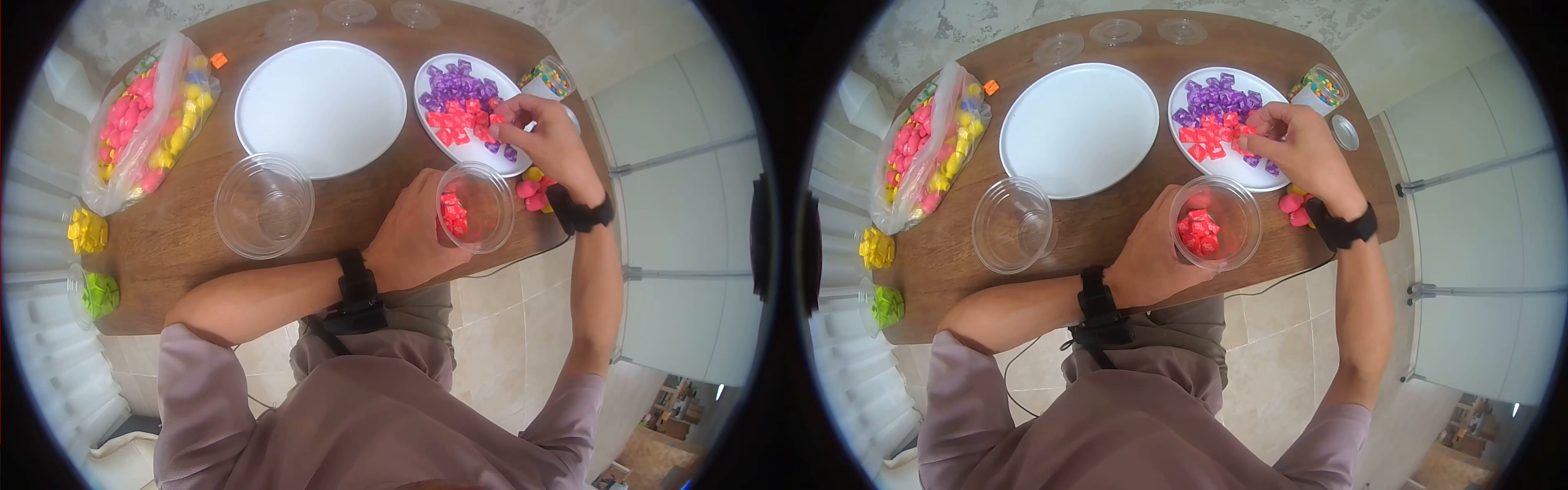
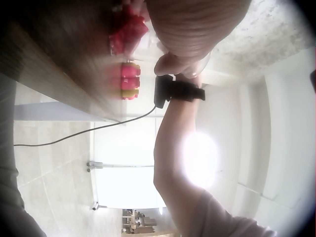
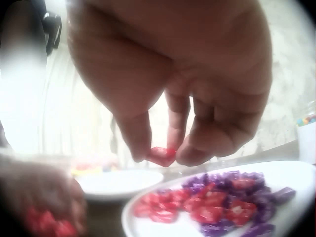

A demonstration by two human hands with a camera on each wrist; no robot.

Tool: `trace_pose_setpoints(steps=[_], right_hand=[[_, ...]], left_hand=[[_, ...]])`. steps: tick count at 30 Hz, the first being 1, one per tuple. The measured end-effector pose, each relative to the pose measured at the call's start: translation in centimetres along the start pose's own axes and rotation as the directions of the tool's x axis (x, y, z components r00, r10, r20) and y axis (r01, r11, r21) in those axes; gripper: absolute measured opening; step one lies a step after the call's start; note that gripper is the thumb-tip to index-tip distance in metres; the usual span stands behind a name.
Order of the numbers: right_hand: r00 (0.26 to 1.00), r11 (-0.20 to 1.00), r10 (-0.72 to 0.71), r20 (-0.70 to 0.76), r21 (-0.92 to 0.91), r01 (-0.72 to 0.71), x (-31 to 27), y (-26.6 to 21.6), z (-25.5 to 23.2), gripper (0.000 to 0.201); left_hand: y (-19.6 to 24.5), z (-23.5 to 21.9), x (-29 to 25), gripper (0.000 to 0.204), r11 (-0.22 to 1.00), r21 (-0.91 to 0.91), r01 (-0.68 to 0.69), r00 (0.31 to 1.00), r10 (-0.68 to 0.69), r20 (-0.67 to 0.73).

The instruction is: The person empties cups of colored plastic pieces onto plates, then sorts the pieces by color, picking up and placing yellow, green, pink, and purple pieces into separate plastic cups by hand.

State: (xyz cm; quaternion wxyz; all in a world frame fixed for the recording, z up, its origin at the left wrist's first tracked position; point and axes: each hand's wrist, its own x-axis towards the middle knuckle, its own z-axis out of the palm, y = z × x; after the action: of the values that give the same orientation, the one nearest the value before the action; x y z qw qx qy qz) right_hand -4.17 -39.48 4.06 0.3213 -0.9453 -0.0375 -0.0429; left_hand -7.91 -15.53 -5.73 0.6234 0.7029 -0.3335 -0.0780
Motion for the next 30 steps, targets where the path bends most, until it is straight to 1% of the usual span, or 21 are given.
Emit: trace_pose_setpoints(steps=[1,3,4,6,7,9,10,12,13,15,16,17,19,23,25,26,28,30], right_hand=[[1.0,1.0,0.006,0.003,0.001,-0.006,-0.7,-1.2,-0.5,0.018],[0.975,0.956,0.115,0.191,0.245,-0.161,-2.1,-3.9,-1.4,0.015],[0.974,0.955,0.12,0.19,0.244,-0.166,-2.6,-4.9,-1.7,0.015],[0.929,0.956,0.031,0.37,0.261,-0.136,-3.4,-6.4,-2.0,0.016],[0.929,0.955,0.033,0.369,0.262,-0.138,-3.6,-6.3,-1.6,0.016],[0.91,0.944,-0.074,0.407,0.324,-0.068,-3.9,-5.9,-0.7,0.017],[0.91,0.943,-0.073,0.408,0.324,-0.069,-3.9,-6.0,-0.7,0.017],[0.941,0.955,0.054,0.334,0.259,-0.147,-3.3,-6.2,-1.0,0.016],[0.941,0.955,0.053,0.334,0.257,-0.145,-2.8,-5.3,-0.8,0.016],[0.987,0.978,0.035,0.156,0.198,-0.066,-1.6,-2.7,0.0,0.016],[0.985,0.987,0.119,0.125,0.096,-0.131,-1.2,-2.6,0.0,0.017],[0.985,0.988,0.115,0.125,0.093,-0.127,-0.8,-1.7,0.3,0.017],[0.998,0.997,0.065,-0.002,0.032,-0.065,0.0,0.8,1.5,0.021],[0.997,0.994,0.072,-0.041,0.083,-0.068,0.8,2.0,3.2,0.022],[0.997,0.991,-0.007,-0.082,-0.131,-0.003,1.0,1.3,3.9,0.024],[0.997,0.992,-0.008,-0.082,-0.128,-0.003,0.9,1.0,4.2,0.024],[0.998,0.968,-0.046,-0.043,-0.247,0.034,0.7,0.5,4.7,0.027],[0.999,0.968,-0.02,-0.047,-0.25,0.008,0.6,0.6,4.7,0.028]], left_hand=[[0.0,0.0,0.0,0.077,1.0,-0.008,0.003,1.0,-0.003,0.003],[0.0,0.0,0.1,0.077,1.0,-0.011,-0.012,1.0,0.012,0.001],[0.0,0.0,0.1,0.078,0.999,-0.008,-0.032,0.999,0.032,-0.005],[-0.2,0.2,0.2,0.078,1.0,0.002,-0.029,1.0,0.029,0.001],[-0.2,0.3,0.2,0.079,0.999,0.015,-0.029,1.0,0.029,0.004],[-0.2,0.2,0.2,0.079,1.0,0.002,-0.023,1.0,0.023,0.006],[-0.2,0.2,0.2,0.079,1.0,-0.011,-0.019,1.0,0.019,0.004],[-0.2,0.1,0.0,0.079,1.0,-0.008,-0.017,1.0,0.017,0.008],[-0.2,0.0,0.1,0.079,1.0,-0.004,-0.017,1.0,0.017,0.009],[-0.1,0.0,0.0,0.078,1.0,-0.001,-0.013,1.0,0.013,0.007],[-0.1,0.0,0.0,0.078,1.0,0.003,-0.009,1.0,0.009,0.006],[-0.1,0.0,0.0,0.078,1.0,0.002,-0.012,1.0,0.012,0.003],[-0.1,0.1,0.0,0.077,1.0,-0.007,0.009,1.0,-0.009,0.007],[0.0,0.1,0.0,0.077,1.0,0.008,-0.005,1.0,0.005,-0.004],[-0.2,0.1,0.0,0.077,1.0,0.006,-0.001,1.0,0.001,0.007],[-0.2,0.1,0.0,0.077,1.0,0.008,0.001,1.0,-0.001,0.007],[0.1,0.1,0.1,0.077,1.0,0.021,-0.019,1.0,0.019,-0.006],[0.2,0.0,0.0,0.077,1.0,0.014,-0.009,1.0,0.009,-0.007]])
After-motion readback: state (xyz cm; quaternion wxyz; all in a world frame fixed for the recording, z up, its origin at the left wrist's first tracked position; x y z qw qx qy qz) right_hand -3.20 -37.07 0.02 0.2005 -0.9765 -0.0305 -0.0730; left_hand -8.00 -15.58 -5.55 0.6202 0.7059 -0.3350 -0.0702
